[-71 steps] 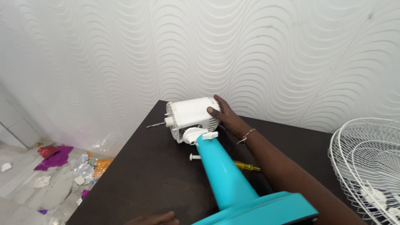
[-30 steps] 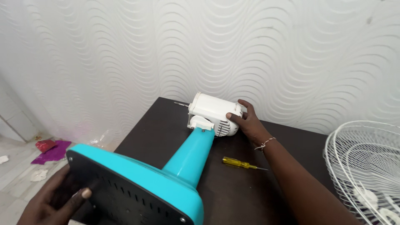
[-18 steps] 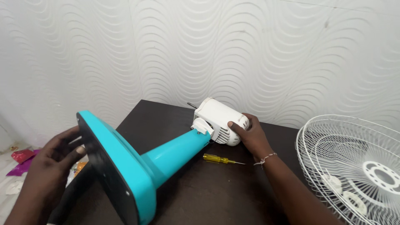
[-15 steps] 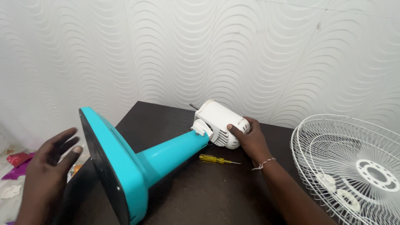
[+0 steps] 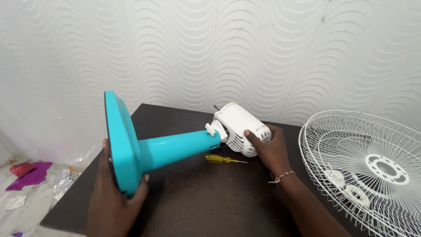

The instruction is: The person aligns and secures the white fan motor housing to the turquoise neck and base of an electric fan. They rotate the assembly to check fit and tighten the connection by hand, then pick up a yellow screwdriver to fasten the joint.

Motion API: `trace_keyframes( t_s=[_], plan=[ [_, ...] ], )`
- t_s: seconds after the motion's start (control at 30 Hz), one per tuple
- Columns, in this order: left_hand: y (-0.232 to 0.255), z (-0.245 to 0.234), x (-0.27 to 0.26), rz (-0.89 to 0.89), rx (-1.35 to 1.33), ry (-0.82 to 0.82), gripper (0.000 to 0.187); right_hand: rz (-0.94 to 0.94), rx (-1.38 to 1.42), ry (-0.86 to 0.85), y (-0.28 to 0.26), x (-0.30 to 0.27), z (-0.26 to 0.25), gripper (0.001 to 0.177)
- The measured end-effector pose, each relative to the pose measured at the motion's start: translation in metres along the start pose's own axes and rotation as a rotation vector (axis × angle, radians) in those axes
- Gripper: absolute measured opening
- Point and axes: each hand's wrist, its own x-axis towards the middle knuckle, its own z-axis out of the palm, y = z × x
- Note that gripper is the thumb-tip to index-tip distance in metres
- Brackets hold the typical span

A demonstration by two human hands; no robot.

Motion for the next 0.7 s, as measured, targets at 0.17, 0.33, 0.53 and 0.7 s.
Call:
trace_keyframes(
  t_s=[0.17, 0.33, 0.53, 0.7],
  plan=[
    [0.008, 0.004, 0.018, -0.234, 0.058, -0.064, 0.103, 0.0, -0.142, 0.028, 0.003, -0.007, -0.012, 0.097],
    [0.004, 0.019, 0.023, -0.359, 0.017, -0.037, 0.092, -0.013, -0.187, 0.093, 0.006, -0.009, -0.009, 0.095],
    [-0.013, 0.037, 0.035, -0.311, -0.004, -0.02, 0.087, -0.1, -0.118, 0.148, 0.012, -0.01, -0.004, 0.092],
    [-0.009, 0.049, 0.021, 0.081, 0.277, 0.244, 0.09, -0.057, -0.149, 0.147, 0.014, -0.009, -0.002, 0.092]
  ],
)
